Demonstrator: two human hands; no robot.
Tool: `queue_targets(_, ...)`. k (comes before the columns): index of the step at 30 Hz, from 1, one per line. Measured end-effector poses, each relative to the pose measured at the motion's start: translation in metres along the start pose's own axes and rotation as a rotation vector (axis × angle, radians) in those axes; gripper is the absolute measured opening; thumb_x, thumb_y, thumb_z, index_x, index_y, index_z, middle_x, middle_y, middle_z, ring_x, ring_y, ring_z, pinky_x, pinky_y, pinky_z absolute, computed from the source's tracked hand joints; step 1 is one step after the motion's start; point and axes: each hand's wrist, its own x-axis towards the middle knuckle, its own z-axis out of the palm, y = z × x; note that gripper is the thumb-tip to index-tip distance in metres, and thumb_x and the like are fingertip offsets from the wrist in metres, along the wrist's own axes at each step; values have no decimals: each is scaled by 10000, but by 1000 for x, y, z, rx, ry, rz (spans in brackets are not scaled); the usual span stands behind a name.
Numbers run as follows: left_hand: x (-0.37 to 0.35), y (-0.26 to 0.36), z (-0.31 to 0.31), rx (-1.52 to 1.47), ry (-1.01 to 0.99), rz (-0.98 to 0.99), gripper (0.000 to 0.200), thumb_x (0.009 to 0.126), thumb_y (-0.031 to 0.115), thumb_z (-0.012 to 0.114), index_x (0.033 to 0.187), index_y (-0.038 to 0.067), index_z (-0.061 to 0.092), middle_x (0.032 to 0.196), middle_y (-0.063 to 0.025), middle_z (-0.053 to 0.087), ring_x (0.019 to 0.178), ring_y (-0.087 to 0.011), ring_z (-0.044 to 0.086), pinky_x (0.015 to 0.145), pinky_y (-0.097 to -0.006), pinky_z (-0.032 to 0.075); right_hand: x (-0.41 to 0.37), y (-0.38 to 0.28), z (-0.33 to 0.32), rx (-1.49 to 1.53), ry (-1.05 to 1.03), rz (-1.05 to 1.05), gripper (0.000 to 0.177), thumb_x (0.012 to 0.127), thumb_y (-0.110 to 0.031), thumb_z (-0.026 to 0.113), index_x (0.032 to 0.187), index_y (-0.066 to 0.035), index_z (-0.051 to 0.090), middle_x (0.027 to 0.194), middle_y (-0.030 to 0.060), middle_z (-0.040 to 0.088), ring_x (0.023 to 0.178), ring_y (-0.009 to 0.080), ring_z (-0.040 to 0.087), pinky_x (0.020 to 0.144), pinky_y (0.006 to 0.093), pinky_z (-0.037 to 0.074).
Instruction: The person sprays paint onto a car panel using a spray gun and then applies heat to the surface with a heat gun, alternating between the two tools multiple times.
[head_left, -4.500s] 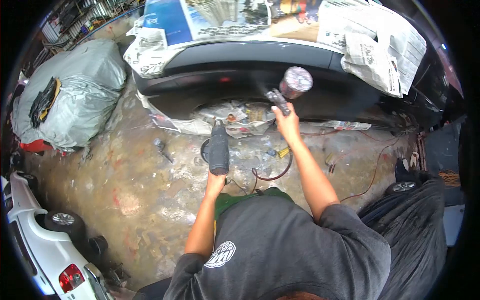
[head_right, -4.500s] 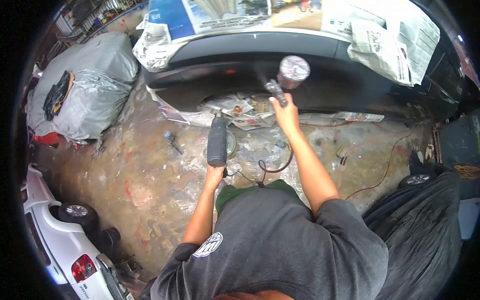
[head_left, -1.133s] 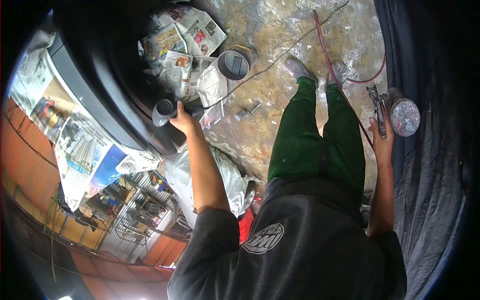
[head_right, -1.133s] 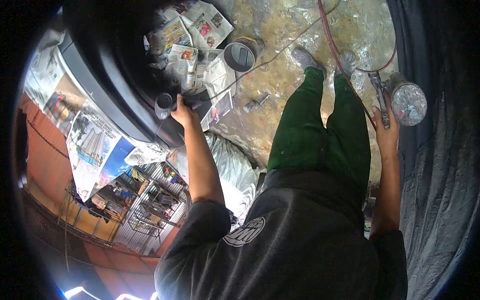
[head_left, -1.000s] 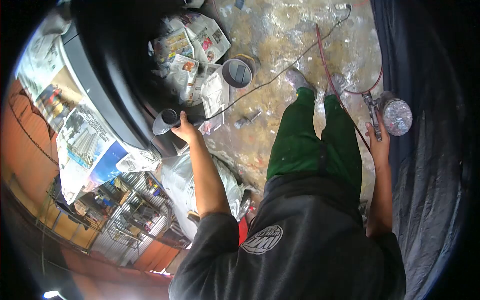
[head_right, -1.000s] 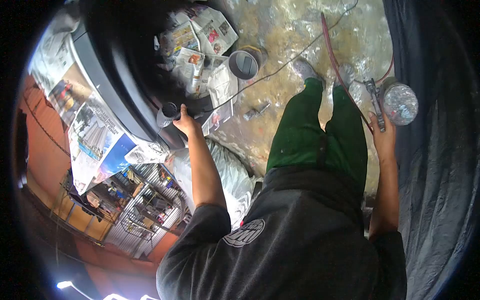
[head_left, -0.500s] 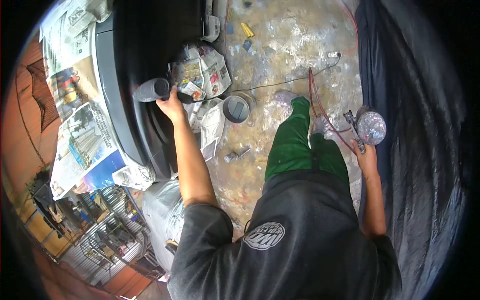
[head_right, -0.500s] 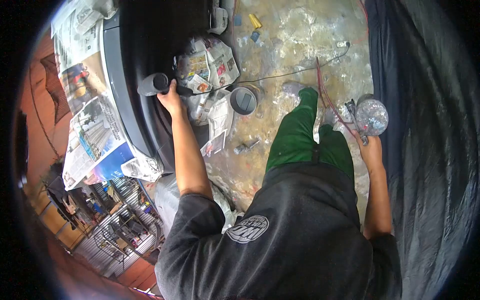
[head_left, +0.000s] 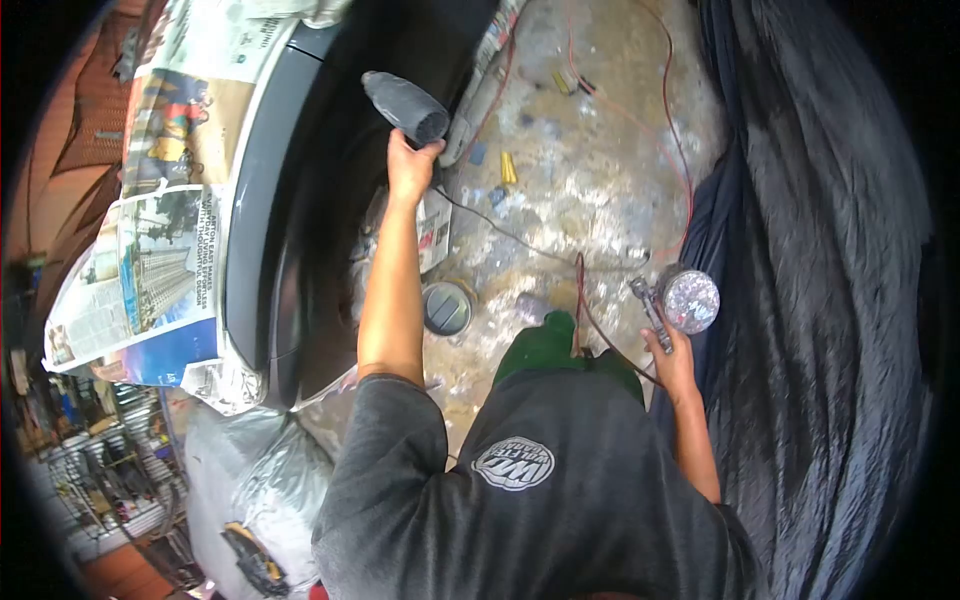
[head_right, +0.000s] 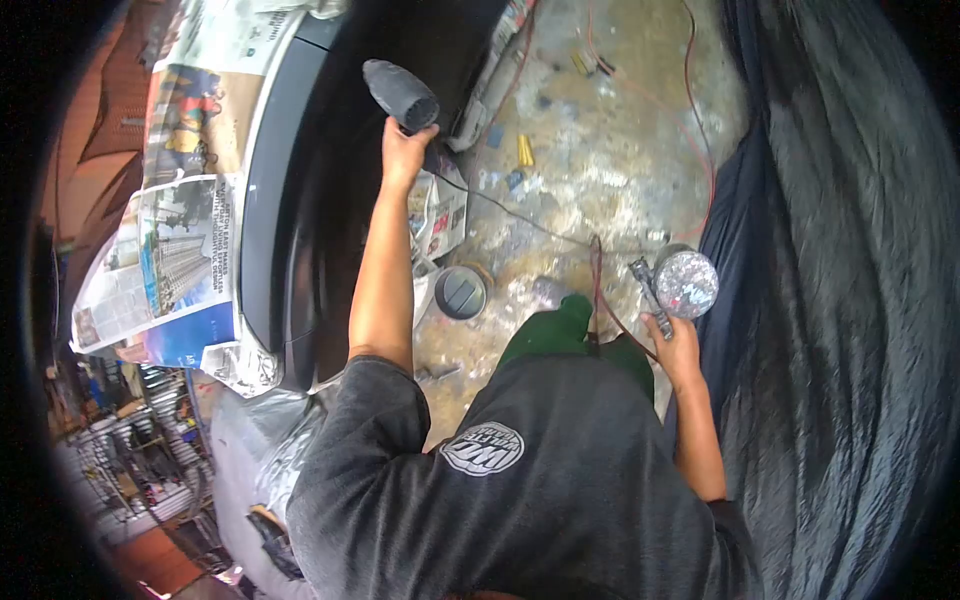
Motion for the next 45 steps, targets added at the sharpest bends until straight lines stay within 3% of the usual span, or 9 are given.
queue_targets(3, 33, 17, -1, 42, -22, 5, 525, 728, 118, 838, 1150, -76, 594, 1102, -222, 712, 1041, -299, 685, 945, -391, 515, 26, -13, 11, -140, 133, -218, 364, 930, -304, 763, 1097, 17, 718, 1045, 256, 724, 1004, 453, 673, 870, 460, 506)
queue_targets(6, 61, -2, 10, -61, -51, -61, 515, 720, 134, 852, 1133, -60, 614, 1116, -230, 718, 1056, -315, 699, 944, -394, 521, 46, -19, 3, -362, 114, -473, 515, 952, -217, 749, 1410, -34, 600, 1027, 163, 730, 816, 211, 702, 740, 351, 545)
queue_targets(9, 77, -14, 26, -32, -79, -112, 508, 716, 140, 860, 1123, -50, 622, 1124, -219, 723, 1071, -317, 700, 949, -398, 526, 44, -60, 4, -160, 69, -106, 353, 931, -272, 755, 1151, 1, 713, 1129, 265, 709, 1086, 472, 646, 935, 471, 490)
queue_targets(20, 53, -15, 43, 337, -173, -12, 591, 701, 263, 872, 1120, -61, 607, 1142, -278, 674, 1098, -419, 651, 971, -446, 502, 93, -70, 6, -181, 109, -246, 485, 943, -409, 736, 1095, 51, 706, 971, 250, 712, 936, 403, 691, 853, 448, 515)
queue_targets(22, 39, -25, 44, 336, -196, -21, 598, 711, 260, 867, 1133, -68, 599, 1133, -275, 683, 1075, -397, 665, 965, -430, 503, 118, -98, 5, -144, 88, -192, 509, 940, -409, 738, 1160, 48, 687, 1066, 261, 700, 983, 421, 681, 880, 444, 520)
queue_targets(29, -7, -81, 67, 64, -269, -197, 446, 767, 23, 817, 1140, -32, 578, 1104, -170, 705, 1023, -242, 664, 922, -374, 513, 262, -130, 31, -36, -2, -275, 518, 926, -421, 737, 1325, -103, 653, 1258, 198, 693, 1158, 411, 654, 957, 448, 523)
queue_targets(33, 3, -113, 109, 338, -326, -228, 454, 721, 153, 865, 1006, -42, 570, 967, -246, 644, 949, -421, 630, 845, -470, 489, 341, -96, 74, -5, 14, -269, 552, 917, -494, 729, 1336, -139, 661, 1222, 195, 712, 1140, 412, 663, 965, 454, 522)
queue_targets(41, 33, -188, 228, 501, -278, -389, 494, 729, 130, 857, 1070, -50, 549, 1032, -253, 639, 977, -430, 615, 893, -468, 481, 531, -40, 143, 204, -311, 198, 678, 840, -621, 748, 1316, -144, 673, 1076, 220, 740, 1042, 366, 713, 906, 436, 536)
queue_targets(45, 33, -194, 261, 502, -239, -456, 509, 730, 60, 830, 1132, -59, 542, 1067, -251, 645, 988, -400, 631, 914, -432, 488, 641, -42, 174, 110, -324, -110, 626, 876, -593, 726, 1297, -133, 675, 1010, 186, 753, 970, 367, 722, 861, 452, 543)
